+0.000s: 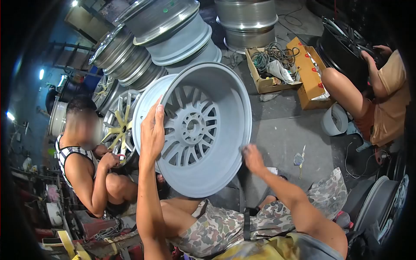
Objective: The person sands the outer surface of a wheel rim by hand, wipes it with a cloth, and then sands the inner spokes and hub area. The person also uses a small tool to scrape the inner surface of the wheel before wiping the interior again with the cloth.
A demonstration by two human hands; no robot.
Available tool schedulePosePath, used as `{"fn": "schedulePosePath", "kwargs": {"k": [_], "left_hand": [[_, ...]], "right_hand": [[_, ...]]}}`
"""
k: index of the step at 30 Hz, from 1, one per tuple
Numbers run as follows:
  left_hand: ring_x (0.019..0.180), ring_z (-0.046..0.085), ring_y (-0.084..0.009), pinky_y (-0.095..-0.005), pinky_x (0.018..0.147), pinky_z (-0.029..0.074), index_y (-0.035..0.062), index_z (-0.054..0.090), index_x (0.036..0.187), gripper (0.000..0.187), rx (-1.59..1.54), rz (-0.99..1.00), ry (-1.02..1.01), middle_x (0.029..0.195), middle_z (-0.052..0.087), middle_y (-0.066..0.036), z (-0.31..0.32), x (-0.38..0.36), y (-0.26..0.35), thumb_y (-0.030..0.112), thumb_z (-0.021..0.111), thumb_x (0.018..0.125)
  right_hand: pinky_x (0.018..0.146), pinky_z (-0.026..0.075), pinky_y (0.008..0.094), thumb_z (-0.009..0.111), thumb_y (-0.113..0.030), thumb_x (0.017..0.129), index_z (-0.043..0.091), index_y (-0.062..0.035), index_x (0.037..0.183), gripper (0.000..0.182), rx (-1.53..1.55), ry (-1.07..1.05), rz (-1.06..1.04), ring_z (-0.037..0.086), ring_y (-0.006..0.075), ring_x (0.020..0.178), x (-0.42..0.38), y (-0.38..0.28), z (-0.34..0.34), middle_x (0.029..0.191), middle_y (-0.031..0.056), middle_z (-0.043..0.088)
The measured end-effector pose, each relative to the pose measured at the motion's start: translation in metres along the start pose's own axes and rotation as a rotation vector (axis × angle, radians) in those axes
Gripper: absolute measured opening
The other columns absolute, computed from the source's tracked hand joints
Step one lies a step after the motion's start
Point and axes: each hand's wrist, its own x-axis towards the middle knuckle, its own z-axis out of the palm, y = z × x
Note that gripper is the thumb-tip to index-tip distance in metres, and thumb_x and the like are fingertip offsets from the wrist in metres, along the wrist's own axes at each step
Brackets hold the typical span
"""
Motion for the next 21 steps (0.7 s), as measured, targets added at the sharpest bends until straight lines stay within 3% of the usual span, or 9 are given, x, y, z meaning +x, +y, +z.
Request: {"fn": "schedulePosePath", "kwargs": {"k": [4, 7, 9, 10, 11, 12, 13, 15, 21], "left_hand": [[0.132, 0.053, -0.0290, -0.0363, 0.112, 0.037, -0.0029, 0.054, 0.142, 0.053, -0.016, 0.065, -0.015, 0.141, 0.058, -0.023, 0.005, -0.002, -0.004, 0.036, 0.039, 0.110], [0.136, 0.051, -0.0296, -0.0369, 0.114, 0.035, -0.0032, 0.052, 0.144, 0.056, -0.062, 0.126, -0.010, 0.144, 0.056, -0.023, 0.012, -0.008, 0.001, 0.039, 0.036, 0.111], [0.138, 0.049, -0.0303, -0.0374, 0.116, 0.034, -0.0040, 0.051, 0.144, 0.058, -0.053, 0.137, -0.026, 0.145, 0.055, -0.023, 0.013, -0.015, 0.006, 0.040, 0.034, 0.111], [0.139, 0.048, -0.0307, -0.0376, 0.116, 0.033, -0.0044, 0.051, 0.144, 0.058, -0.065, 0.144, -0.025, 0.146, 0.054, -0.023, 0.016, -0.015, 0.003, 0.040, 0.034, 0.111], [0.139, 0.047, -0.0311, -0.0379, 0.116, 0.033, -0.0048, 0.050, 0.144, 0.058, -0.076, 0.153, -0.022, 0.146, 0.054, -0.023, 0.016, -0.016, 0.003, 0.040, 0.034, 0.111], [0.139, 0.048, -0.0318, -0.0378, 0.116, 0.033, -0.0051, 0.050, 0.145, 0.058, -0.080, 0.160, -0.019, 0.146, 0.054, -0.023, 0.017, -0.019, 0.008, 0.039, 0.034, 0.111], [0.139, 0.048, -0.0329, -0.0378, 0.117, 0.033, -0.0054, 0.050, 0.144, 0.057, -0.048, 0.166, -0.017, 0.147, 0.053, -0.024, 0.016, -0.019, 0.010, 0.038, 0.034, 0.111], [0.140, 0.047, -0.0339, -0.0381, 0.117, 0.032, -0.0057, 0.050, 0.144, 0.055, -0.061, 0.173, -0.017, 0.147, 0.052, -0.024, 0.016, -0.020, 0.002, 0.036, 0.034, 0.111], [0.140, 0.047, -0.0339, -0.0383, 0.116, 0.033, -0.0065, 0.051, 0.143, 0.053, -0.062, 0.165, -0.009, 0.147, 0.052, -0.025, 0.015, -0.029, 0.011, 0.034, 0.036, 0.111]], "right_hand": [[0.097, 0.052, 0.0455, 0.055, -0.008, 0.094, 0.070, -0.0025, 0.116, 0.028, 0.450, -0.291, 0.046, 0.065, 0.0367, 0.103, -0.053, -0.119, 0.013, 0.112, 0.0208, 0.066], [0.090, 0.053, 0.0418, 0.055, -0.013, 0.097, 0.071, -0.0031, 0.116, 0.027, 0.723, -0.430, 0.083, 0.067, 0.0358, 0.099, 0.004, -0.240, -0.046, 0.112, 0.0179, 0.069], [0.085, 0.053, 0.0408, 0.054, -0.014, 0.098, 0.071, -0.0012, 0.112, 0.026, 0.848, -0.024, -0.044, 0.068, 0.0315, 0.091, 0.065, -0.273, -0.054, 0.098, 0.0180, 0.070], [0.080, 0.052, 0.0442, 0.053, -0.013, 0.097, 0.071, 0.0000, 0.106, 0.024, 1.101, 0.018, 0.026, 0.068, 0.0315, 0.090, 0.112, -0.274, -0.085, 0.101, 0.0211, 0.071], [0.074, 0.053, 0.0382, 0.054, -0.012, 0.097, 0.071, -0.0023, 0.106, 0.021, 1.042, -0.064, 0.305, 0.067, 0.0221, 0.082, 0.160, -0.270, -0.128, 0.093, 0.0126, 0.071], [0.070, 0.053, 0.0343, 0.057, -0.011, 0.097, 0.070, -0.0028, 0.103, 0.016, 1.396, 0.218, 0.200, 0.065, 0.0164, 0.079, 0.200, -0.247, -0.125, 0.088, 0.0067, 0.068], [0.074, 0.057, 0.0341, 0.059, -0.011, 0.098, 0.067, -0.0013, 0.102, 0.013, 1.837, 0.191, 0.424, 0.067, 0.0182, 0.083, 0.233, -0.224, -0.147, 0.089, 0.0062, 0.067], [0.100, 0.058, 0.0428, 0.051, -0.013, 0.105, 0.059, 0.0047, 0.117, 0.023, 2.123, 0.339, 0.452, 0.069, 0.0249, 0.101, 0.269, -0.159, -0.147, 0.113, 0.0143, 0.067], [0.102, 0.056, 0.0467, 0.053, -0.017, 0.105, 0.056, -0.0001, 0.120, 0.023, 2.136, 0.249, 0.659, 0.064, 0.0303, 0.115, 0.253, -0.110, -0.123, 0.123, 0.0167, 0.062]]}}
